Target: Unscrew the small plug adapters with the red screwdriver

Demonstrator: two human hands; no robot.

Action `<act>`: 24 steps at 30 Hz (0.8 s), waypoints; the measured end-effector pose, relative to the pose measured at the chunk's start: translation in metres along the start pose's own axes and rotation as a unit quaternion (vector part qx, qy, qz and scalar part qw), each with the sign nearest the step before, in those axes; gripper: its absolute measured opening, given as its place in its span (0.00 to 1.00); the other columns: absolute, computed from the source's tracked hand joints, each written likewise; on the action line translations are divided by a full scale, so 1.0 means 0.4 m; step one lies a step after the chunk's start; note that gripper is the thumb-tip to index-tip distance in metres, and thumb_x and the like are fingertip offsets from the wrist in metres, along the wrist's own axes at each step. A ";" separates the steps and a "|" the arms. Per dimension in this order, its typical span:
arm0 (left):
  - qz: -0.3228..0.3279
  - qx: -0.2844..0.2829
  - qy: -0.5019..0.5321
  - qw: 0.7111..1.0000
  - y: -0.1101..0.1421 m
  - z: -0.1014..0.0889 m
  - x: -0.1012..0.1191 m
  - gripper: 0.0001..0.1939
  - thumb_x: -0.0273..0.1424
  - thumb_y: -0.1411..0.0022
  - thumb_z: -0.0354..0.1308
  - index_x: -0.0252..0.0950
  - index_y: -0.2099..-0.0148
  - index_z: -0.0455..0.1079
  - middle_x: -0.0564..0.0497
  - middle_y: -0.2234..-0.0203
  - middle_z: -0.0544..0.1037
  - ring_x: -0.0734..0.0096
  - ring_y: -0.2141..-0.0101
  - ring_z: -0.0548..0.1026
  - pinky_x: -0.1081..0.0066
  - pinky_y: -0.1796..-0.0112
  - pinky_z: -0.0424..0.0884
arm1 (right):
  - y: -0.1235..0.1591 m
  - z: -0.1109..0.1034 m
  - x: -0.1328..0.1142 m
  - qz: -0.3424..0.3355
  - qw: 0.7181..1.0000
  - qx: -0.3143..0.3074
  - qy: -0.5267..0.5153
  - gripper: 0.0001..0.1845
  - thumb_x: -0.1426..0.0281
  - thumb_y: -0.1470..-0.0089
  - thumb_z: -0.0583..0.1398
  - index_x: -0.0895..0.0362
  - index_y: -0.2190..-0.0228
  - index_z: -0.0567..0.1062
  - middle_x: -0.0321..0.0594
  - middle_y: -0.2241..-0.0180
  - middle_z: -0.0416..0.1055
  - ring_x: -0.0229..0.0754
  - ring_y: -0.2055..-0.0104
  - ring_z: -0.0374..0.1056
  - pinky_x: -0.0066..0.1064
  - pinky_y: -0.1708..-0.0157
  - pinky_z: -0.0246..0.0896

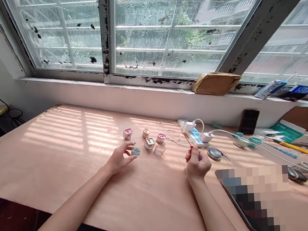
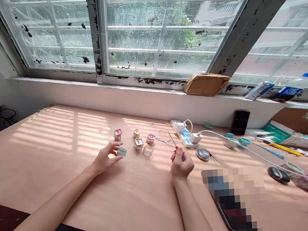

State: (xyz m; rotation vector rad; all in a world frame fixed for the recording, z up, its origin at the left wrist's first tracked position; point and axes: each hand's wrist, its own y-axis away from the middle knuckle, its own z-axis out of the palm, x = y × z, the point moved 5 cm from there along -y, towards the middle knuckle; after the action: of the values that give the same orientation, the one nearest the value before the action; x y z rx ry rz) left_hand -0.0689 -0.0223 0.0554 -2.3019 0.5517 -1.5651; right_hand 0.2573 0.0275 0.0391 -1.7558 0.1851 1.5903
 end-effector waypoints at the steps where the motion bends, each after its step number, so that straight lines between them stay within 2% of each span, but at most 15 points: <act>1: 0.019 0.010 -0.007 1.000 -0.010 0.002 0.007 0.20 0.33 0.38 0.64 0.39 0.46 0.66 0.43 0.49 0.77 0.63 0.56 0.79 0.69 0.63 0.78 | -0.005 -0.003 0.008 -0.004 1.000 0.008 0.002 0.25 0.47 0.44 0.59 0.58 0.73 0.71 0.33 0.83 0.63 0.37 0.82 0.58 0.27 0.82 0.53; 3: 0.063 0.021 -0.029 0.997 -0.040 0.011 0.029 0.17 0.33 0.37 0.64 0.38 0.47 0.67 0.42 0.51 0.77 0.64 0.57 0.79 0.71 0.66 0.77 | -0.011 -0.007 0.022 -0.016 1.000 0.014 0.006 0.23 0.48 0.44 0.59 0.57 0.72 0.71 0.33 0.82 0.63 0.37 0.81 0.59 0.27 0.82 0.54; 5: 0.123 0.005 -0.059 0.991 -0.082 0.031 0.061 0.15 0.31 0.36 0.63 0.38 0.48 0.68 0.42 0.51 0.78 0.63 0.56 0.79 0.71 0.66 0.76 | -0.013 -0.005 0.035 -0.016 1.000 0.011 0.005 0.23 0.49 0.45 0.59 0.57 0.72 0.71 0.33 0.82 0.63 0.38 0.81 0.59 0.28 0.82 0.54; 8: 0.202 -0.070 -0.134 0.968 -0.158 0.080 0.110 0.16 0.27 0.35 0.61 0.39 0.46 0.67 0.43 0.51 0.77 0.62 0.53 0.77 0.68 0.61 0.76 | -0.010 0.000 0.043 -0.010 1.000 0.006 0.016 0.24 0.47 0.45 0.59 0.56 0.73 0.69 0.32 0.83 0.63 0.39 0.81 0.60 0.29 0.81 0.56; 10: 0.249 -0.172 -0.206 0.930 -0.201 0.129 0.133 0.19 0.23 0.35 0.59 0.39 0.43 0.66 0.43 0.48 0.75 0.60 0.49 0.75 0.64 0.52 0.74 | -0.009 0.003 0.042 -0.006 1.000 0.002 0.029 0.25 0.46 0.44 0.57 0.56 0.73 0.68 0.32 0.83 0.63 0.40 0.81 0.61 0.29 0.80 0.56; 13: 0.306 -0.281 -0.286 0.864 -0.242 0.188 0.148 0.21 0.19 0.38 0.60 0.39 0.45 0.68 0.43 0.47 0.75 0.58 0.49 0.75 0.63 0.50 0.72 | -0.010 0.002 0.042 0.003 0.999 0.007 0.037 0.25 0.46 0.44 0.56 0.56 0.74 0.68 0.33 0.84 0.63 0.41 0.81 0.62 0.30 0.79 0.56; 15: 0.335 -0.315 -0.313 0.831 -0.258 0.212 0.154 0.21 0.17 0.39 0.59 0.41 0.47 0.70 0.44 0.49 0.76 0.59 0.50 0.75 0.65 0.51 0.71 | -0.012 0.001 0.046 0.008 0.999 0.013 0.036 0.25 0.46 0.44 0.56 0.56 0.74 0.69 0.33 0.84 0.63 0.41 0.81 0.62 0.30 0.79 0.56; 20: 0.391 -0.359 -0.350 0.771 -0.280 0.241 0.177 0.18 0.18 0.36 0.56 0.43 0.48 0.71 0.46 0.51 0.77 0.61 0.50 0.73 0.67 0.53 0.69 | -0.017 0.006 0.067 0.028 0.999 0.015 0.033 0.25 0.47 0.44 0.56 0.56 0.75 0.70 0.34 0.83 0.65 0.41 0.79 0.62 0.29 0.77 0.57; 23: 0.402 -0.409 -0.383 0.725 -0.288 0.257 0.173 0.17 0.18 0.34 0.53 0.43 0.50 0.72 0.45 0.50 0.77 0.61 0.49 0.72 0.67 0.54 0.68 | -0.017 0.012 0.077 0.042 0.999 0.016 0.027 0.24 0.48 0.43 0.56 0.56 0.74 0.70 0.35 0.83 0.65 0.41 0.78 0.62 0.29 0.76 0.57; 24: 0.396 -0.409 -0.389 0.724 -0.294 0.261 0.170 0.16 0.18 0.34 0.54 0.43 0.51 0.72 0.46 0.50 0.77 0.62 0.50 0.73 0.68 0.54 0.68 | -0.018 0.013 0.079 0.046 0.999 0.015 0.025 0.24 0.48 0.43 0.56 0.56 0.74 0.71 0.35 0.83 0.65 0.41 0.78 0.62 0.29 0.76 0.57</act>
State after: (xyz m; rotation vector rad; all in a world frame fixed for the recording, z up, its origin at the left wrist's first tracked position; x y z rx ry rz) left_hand 0.0678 0.0524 0.1267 -2.3400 1.8639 0.1673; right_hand 0.2639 0.0472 0.0139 -1.7882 0.3171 1.6002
